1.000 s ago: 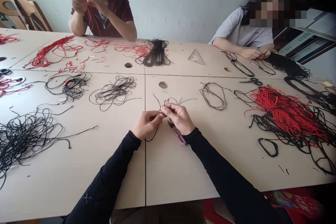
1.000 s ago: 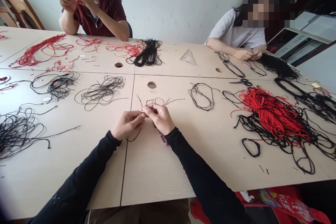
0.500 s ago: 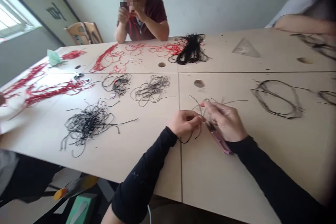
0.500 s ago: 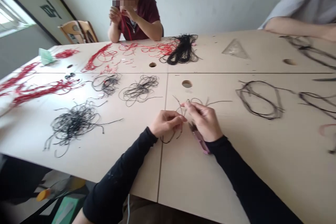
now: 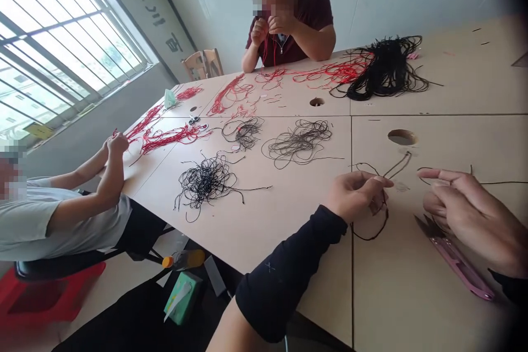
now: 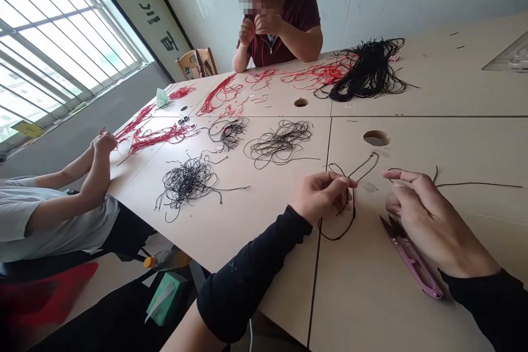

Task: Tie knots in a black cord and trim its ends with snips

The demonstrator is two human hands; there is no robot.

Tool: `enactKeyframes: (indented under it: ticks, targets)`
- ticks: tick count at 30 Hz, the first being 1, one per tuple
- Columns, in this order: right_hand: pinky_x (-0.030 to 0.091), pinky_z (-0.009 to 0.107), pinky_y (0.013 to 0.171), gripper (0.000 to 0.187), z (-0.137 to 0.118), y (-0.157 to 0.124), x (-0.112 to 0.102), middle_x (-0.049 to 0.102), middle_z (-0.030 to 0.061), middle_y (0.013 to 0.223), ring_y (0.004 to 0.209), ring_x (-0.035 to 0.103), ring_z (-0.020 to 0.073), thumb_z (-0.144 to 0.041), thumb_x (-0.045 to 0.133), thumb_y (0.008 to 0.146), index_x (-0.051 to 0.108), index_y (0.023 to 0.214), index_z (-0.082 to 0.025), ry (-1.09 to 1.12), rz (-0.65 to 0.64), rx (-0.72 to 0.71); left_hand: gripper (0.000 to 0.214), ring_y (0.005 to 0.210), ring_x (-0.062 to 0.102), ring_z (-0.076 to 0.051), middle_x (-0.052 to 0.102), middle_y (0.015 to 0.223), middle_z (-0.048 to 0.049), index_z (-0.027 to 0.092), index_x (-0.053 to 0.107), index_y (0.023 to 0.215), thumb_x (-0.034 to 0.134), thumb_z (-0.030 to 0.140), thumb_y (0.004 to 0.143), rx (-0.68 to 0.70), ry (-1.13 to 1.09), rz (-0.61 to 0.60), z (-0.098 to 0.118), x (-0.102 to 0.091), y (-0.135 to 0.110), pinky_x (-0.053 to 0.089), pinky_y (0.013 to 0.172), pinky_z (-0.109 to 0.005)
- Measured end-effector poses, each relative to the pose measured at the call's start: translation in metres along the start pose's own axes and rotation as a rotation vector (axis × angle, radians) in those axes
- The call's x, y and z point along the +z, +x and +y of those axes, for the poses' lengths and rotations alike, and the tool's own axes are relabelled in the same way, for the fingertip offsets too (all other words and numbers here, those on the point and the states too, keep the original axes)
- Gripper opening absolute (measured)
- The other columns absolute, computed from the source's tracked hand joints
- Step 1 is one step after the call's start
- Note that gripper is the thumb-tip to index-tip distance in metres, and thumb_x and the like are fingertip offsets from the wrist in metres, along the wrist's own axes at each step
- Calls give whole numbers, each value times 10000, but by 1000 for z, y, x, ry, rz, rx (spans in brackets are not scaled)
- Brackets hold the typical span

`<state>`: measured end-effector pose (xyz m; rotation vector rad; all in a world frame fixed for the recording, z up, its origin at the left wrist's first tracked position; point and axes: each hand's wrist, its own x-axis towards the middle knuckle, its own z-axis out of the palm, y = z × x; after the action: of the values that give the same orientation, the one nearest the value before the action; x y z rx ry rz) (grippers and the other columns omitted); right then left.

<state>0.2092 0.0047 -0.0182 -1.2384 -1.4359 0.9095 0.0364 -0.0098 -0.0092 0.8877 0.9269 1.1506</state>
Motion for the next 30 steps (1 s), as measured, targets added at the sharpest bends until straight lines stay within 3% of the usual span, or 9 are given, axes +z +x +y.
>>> enactKeyframes:
  ticks: [4, 10, 12, 16, 21, 25, 30]
  targets:
    - [375, 322, 392, 344, -2, -4, 1, 526, 1, 506, 410, 488, 183, -505, 458, 888, 538, 1098, -245, -296, -229, 126, 329, 436, 477, -84, 526, 558, 13, 135, 605, 733, 663, 459, 724, 20, -51, 60, 1, -4, 3, 374, 439, -246]
    - [371, 305, 470, 238, -24, -11, 9, 514, -12, 585, 468, 465, 170, -330, 385, 887, 472, 1084, -230, -373, -228, 108, 339, 434, 483, -83, 512, 537, 29, 129, 610, 753, 665, 459, 696, 10, -38, 78, 6, 1, 1, 398, 427, -222]
    - [338, 275, 486, 224, -32, -12, 8, 465, -38, 575, 476, 428, 144, -311, 371, 896, 466, 1080, -227, -325, -260, 103, 321, 454, 493, -82, 517, 547, 25, 129, 611, 763, 654, 444, 723, 26, -23, 88, 10, 3, 0, 402, 437, -211]
    - [266, 239, 490, 156, -43, -12, 6, 293, -83, 552, 478, 278, 109, -280, 365, 910, 448, 1026, -214, -74, -498, 91, 287, 540, 522, -102, 550, 618, 4, 141, 618, 752, 662, 424, 752, 62, -14, 41, 11, 0, 1, 437, 496, -230]
    - [232, 233, 507, 40, -56, -16, 5, 273, -74, 602, 519, 230, 97, -195, 344, 880, 365, 854, -218, 216, -692, 146, 251, 851, 588, -173, 661, 883, -79, 145, 628, 709, 637, 379, 802, 203, 58, -69, 11, -2, 0, 470, 760, -294]
    - [192, 234, 496, 57, -58, -16, 3, 250, -83, 580, 512, 187, 92, -187, 340, 886, 351, 840, -219, 289, -700, 167, 230, 824, 580, -171, 627, 794, -46, 160, 585, 731, 620, 370, 817, 176, 38, -126, 11, -1, -1, 457, 798, -320]
    - [180, 234, 481, 34, -54, -13, 1, 257, -89, 553, 496, 185, 90, -219, 372, 887, 356, 857, -223, 289, -607, 156, 237, 751, 537, -145, 581, 734, -20, 161, 567, 722, 597, 372, 826, 170, 110, -162, 13, 1, -3, 430, 762, -294]
